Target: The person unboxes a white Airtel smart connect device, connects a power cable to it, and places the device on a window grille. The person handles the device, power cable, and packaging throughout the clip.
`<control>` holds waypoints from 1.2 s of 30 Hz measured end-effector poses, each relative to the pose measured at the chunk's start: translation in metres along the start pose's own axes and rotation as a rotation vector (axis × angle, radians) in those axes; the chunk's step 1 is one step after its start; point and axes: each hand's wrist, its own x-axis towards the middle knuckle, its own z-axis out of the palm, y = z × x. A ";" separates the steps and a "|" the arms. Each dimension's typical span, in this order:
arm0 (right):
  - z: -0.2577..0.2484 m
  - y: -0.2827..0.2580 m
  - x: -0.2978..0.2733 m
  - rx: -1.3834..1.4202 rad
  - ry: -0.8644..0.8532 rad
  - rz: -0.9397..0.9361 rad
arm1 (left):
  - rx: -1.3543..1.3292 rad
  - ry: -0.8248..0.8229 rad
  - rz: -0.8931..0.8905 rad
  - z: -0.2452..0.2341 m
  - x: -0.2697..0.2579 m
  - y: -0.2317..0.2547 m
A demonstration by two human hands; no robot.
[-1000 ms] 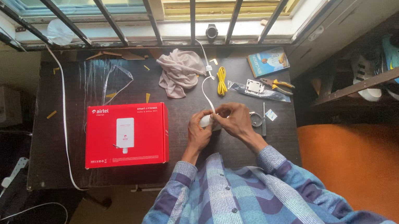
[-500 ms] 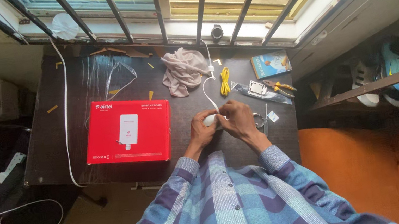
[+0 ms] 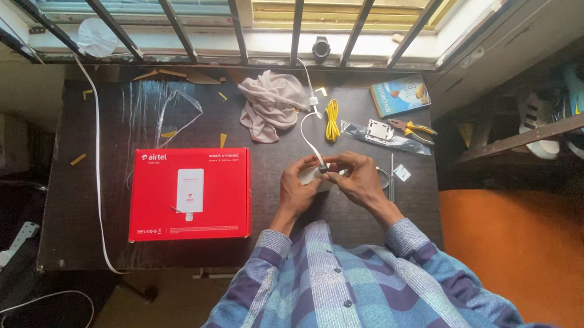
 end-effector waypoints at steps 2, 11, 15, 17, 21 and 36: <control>0.002 0.009 0.003 0.027 -0.014 0.036 | 0.018 0.010 0.029 -0.002 0.002 0.003; 0.000 0.022 0.017 -0.013 -0.009 -0.013 | 0.045 -0.065 0.135 -0.007 0.007 0.002; -0.003 0.021 0.024 -0.089 -0.055 -0.073 | 0.154 -0.061 0.294 -0.007 0.006 0.010; -0.003 0.021 0.030 -0.082 -0.098 -0.067 | 0.093 -0.046 0.130 -0.006 0.005 0.017; -0.007 0.022 0.039 -0.065 -0.207 -0.069 | 0.051 -0.026 0.010 -0.003 0.007 0.028; -0.027 0.010 0.058 -0.121 -0.470 -0.077 | 0.086 0.062 0.003 0.004 0.002 -0.003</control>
